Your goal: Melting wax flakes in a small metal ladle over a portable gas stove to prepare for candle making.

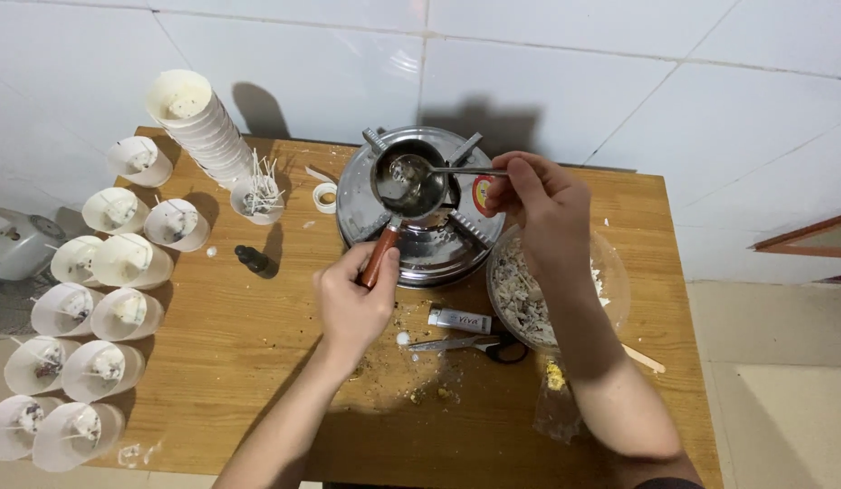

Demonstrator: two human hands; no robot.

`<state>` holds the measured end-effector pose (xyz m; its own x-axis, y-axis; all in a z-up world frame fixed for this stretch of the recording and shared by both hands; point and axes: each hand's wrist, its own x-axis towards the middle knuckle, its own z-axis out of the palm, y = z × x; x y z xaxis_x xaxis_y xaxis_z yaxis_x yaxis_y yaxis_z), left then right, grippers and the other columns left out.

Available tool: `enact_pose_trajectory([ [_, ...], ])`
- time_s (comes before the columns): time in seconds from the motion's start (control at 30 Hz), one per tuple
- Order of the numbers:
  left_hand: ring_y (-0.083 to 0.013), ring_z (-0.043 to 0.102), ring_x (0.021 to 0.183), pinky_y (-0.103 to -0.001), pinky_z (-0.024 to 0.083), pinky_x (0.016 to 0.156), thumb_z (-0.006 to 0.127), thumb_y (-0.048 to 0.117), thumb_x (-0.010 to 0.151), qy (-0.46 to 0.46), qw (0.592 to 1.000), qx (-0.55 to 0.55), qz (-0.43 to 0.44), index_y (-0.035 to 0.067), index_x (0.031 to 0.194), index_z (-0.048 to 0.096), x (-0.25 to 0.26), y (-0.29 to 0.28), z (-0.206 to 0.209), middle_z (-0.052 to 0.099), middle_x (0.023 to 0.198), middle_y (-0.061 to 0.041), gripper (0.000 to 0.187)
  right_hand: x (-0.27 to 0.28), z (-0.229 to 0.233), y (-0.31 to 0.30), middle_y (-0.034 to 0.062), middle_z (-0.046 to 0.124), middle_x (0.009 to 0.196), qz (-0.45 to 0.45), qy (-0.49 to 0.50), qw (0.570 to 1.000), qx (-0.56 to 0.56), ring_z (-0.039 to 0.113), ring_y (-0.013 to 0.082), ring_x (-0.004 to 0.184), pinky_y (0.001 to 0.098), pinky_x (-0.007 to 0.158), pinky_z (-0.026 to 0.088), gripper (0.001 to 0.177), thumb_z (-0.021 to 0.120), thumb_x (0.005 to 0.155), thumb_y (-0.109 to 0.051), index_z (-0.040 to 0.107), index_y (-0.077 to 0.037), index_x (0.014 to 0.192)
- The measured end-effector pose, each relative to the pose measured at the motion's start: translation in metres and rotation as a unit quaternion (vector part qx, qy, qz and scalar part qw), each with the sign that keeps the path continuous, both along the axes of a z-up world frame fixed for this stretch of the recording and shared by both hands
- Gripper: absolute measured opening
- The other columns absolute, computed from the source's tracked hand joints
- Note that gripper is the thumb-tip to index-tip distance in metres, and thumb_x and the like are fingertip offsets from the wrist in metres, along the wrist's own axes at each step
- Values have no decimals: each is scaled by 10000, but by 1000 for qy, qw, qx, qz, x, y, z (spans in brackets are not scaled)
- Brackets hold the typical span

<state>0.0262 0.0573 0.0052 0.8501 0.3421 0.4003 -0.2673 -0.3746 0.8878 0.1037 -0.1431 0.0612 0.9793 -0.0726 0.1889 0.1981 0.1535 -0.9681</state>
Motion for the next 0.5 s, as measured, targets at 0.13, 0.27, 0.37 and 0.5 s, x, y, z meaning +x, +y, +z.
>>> enact_pose_trajectory([
  [0.13, -152, 491, 399, -291, 362, 395, 742, 135, 839, 35, 999, -17, -11, 137, 771, 792, 1, 0, 0, 506, 406, -82, 84, -12, 12, 2, 170, 658, 761, -3, -119, 989, -84, 683, 234, 713, 381, 729, 643, 217, 529, 1101, -76, 692, 67, 1091],
  [0.27, -143, 475, 401, -281, 360, 400, 745, 138, 836, 43, 999, -25, -19, 143, 765, 790, -2, -1, 1, 494, 403, -73, 84, -20, 25, 2, 127, 646, 719, 0, -244, 949, -198, 653, 219, 669, 349, 712, 602, 212, 565, 1083, -82, 728, 44, 1031],
  [0.37, -139, 475, 404, -277, 363, 403, 742, 149, 842, 46, 998, -26, -23, 147, 764, 788, -2, -2, 1, 494, 404, -75, 90, -23, 32, 2, 99, 645, 710, -17, -298, 922, -247, 635, 216, 655, 329, 692, 584, 217, 588, 1072, -111, 750, 13, 1000],
  [0.5, -128, 454, 410, -263, 355, 410, 731, 150, 850, 45, 998, -26, -30, 139, 761, 783, 0, -1, -3, 476, 402, -71, 103, -28, 39, 4, 99, 637, 724, -17, -320, 915, -247, 613, 219, 657, 338, 688, 574, 223, 580, 1069, -114, 756, -4, 987],
])
